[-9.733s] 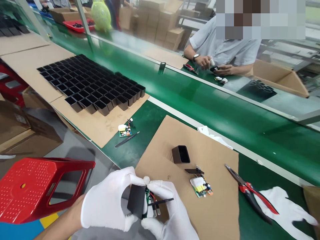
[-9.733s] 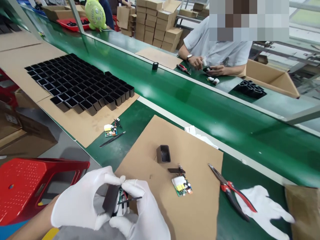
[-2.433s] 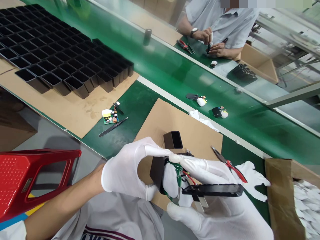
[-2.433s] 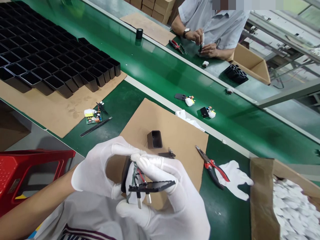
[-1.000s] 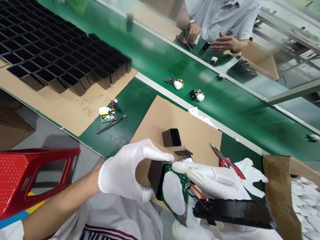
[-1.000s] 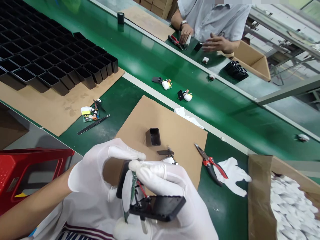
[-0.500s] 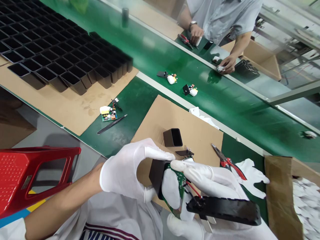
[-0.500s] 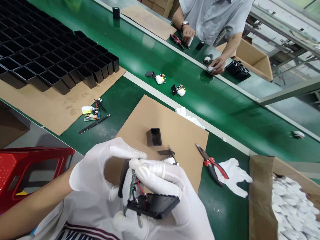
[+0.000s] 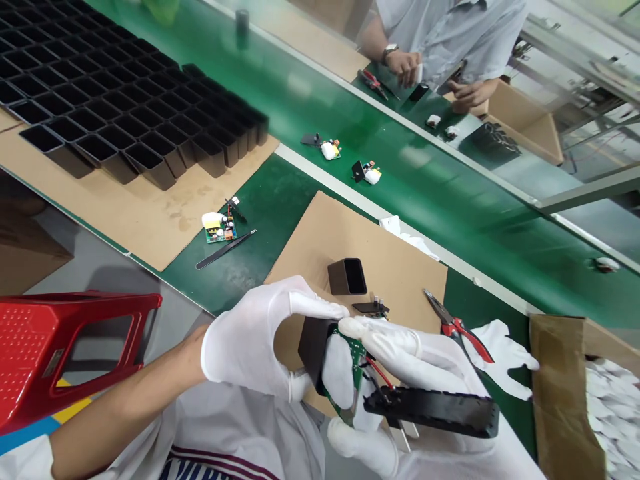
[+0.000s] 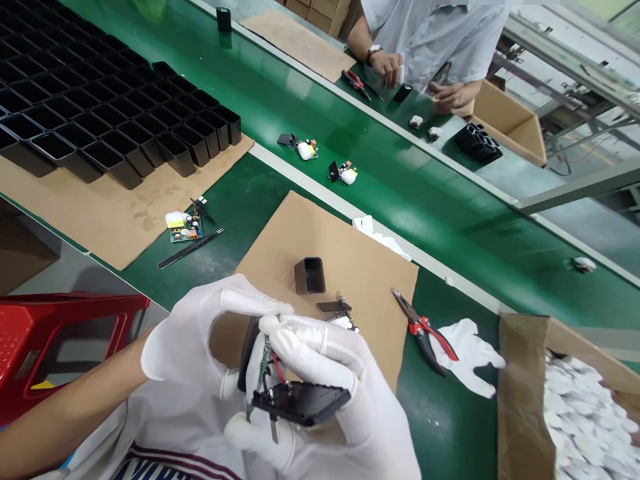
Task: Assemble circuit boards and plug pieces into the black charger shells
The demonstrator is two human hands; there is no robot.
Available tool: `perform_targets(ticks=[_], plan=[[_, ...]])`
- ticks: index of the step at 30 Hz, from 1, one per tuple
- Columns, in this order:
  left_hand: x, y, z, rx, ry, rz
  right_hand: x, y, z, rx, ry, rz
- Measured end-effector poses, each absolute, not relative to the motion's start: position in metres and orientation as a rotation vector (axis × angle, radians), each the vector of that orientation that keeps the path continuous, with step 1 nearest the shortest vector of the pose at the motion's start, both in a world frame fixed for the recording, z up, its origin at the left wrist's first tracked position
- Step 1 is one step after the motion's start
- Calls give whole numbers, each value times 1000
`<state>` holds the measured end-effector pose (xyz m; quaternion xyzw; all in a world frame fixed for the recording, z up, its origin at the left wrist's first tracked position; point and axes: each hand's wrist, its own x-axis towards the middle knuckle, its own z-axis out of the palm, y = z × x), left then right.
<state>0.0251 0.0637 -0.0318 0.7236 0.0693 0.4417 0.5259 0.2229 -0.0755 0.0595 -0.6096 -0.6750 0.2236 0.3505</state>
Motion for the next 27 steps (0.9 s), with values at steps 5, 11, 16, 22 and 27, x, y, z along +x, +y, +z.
perform_targets(ticks=[5, 11, 16, 22, 27], plan=[[26, 66, -23, 1703, 219, 876, 213, -68, 60, -1533, -1753, 536], [27, 65, -19, 1693, 164, 947, 197, -60, 54, -1552, -1685, 370], [26, 57, -31, 1681, 234, 1073, 192, -54, 48, -1536, -1634, 375], [25, 57, -38, 1707, 249, 1089, 185, -49, 42, -1458, -1428, 463], [25, 57, -33, 1719, 375, 1114, 177, -45, 38, -1510, -1300, 590]])
